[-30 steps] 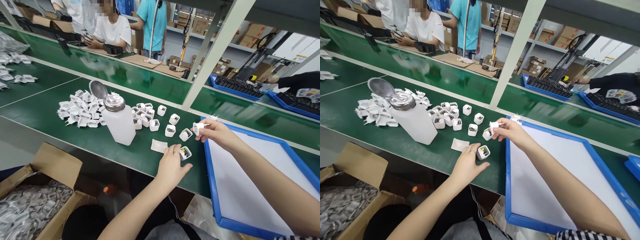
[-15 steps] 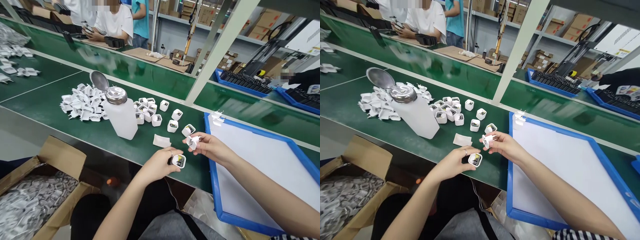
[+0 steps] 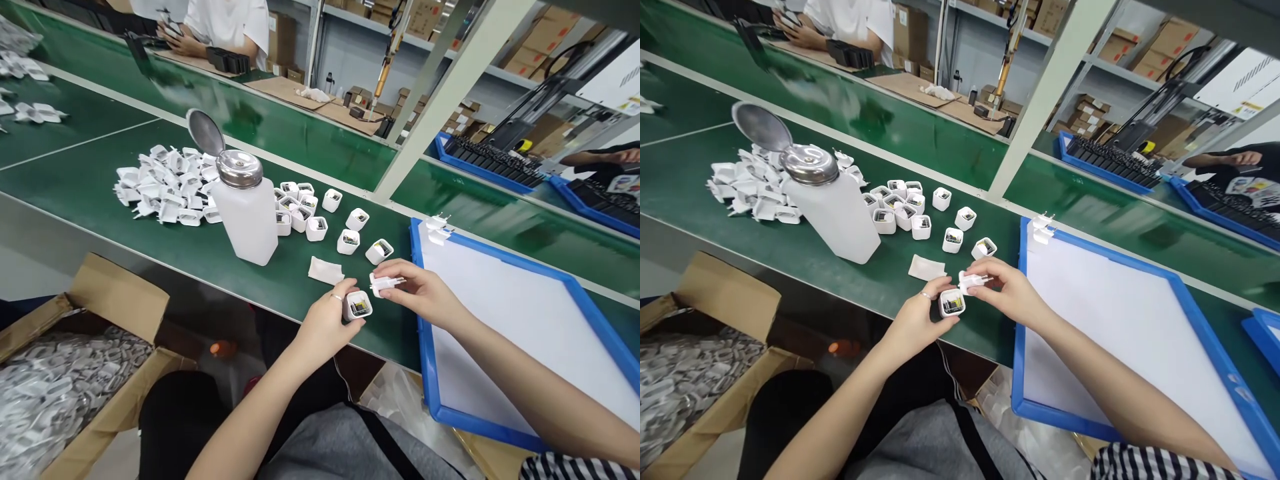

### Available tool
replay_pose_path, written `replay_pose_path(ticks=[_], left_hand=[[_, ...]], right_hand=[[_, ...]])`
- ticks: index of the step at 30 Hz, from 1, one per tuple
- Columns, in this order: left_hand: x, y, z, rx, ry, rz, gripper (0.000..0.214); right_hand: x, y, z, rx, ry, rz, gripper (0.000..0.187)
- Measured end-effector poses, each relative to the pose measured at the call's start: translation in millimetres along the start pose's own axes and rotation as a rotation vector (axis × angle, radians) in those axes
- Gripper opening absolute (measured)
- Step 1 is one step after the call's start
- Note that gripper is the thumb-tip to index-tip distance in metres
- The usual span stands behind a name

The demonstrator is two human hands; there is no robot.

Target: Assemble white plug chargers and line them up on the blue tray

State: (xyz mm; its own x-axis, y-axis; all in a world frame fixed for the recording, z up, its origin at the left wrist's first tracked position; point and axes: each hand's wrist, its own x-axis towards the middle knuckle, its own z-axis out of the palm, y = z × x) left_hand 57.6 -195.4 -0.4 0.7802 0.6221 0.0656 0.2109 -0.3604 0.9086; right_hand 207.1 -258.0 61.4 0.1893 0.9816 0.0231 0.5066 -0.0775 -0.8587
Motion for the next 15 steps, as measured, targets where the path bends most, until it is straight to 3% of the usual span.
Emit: replay_pose_path(ticks=[6,10,15], left_hand=[[-1.1,-3.8,-6.5,-0.027,-0.029,0.024,0.048],[-1.6,-2.0,-5.9,-0.008,-0.029,0.035,0.044],[-1.6,-0.9,-6.4,0.028,-0.022,0.041,0.041]], right_hand=[[-4.2,-6.6,8.9,-0.339,-0.056,-0.170,0.014],[-6.0,-7.1,10.7,-0.383,-0.074,-0.118,0.009],[-8.2,-5.3,11.1,-0.355,-0.070,-0.091,0.016]])
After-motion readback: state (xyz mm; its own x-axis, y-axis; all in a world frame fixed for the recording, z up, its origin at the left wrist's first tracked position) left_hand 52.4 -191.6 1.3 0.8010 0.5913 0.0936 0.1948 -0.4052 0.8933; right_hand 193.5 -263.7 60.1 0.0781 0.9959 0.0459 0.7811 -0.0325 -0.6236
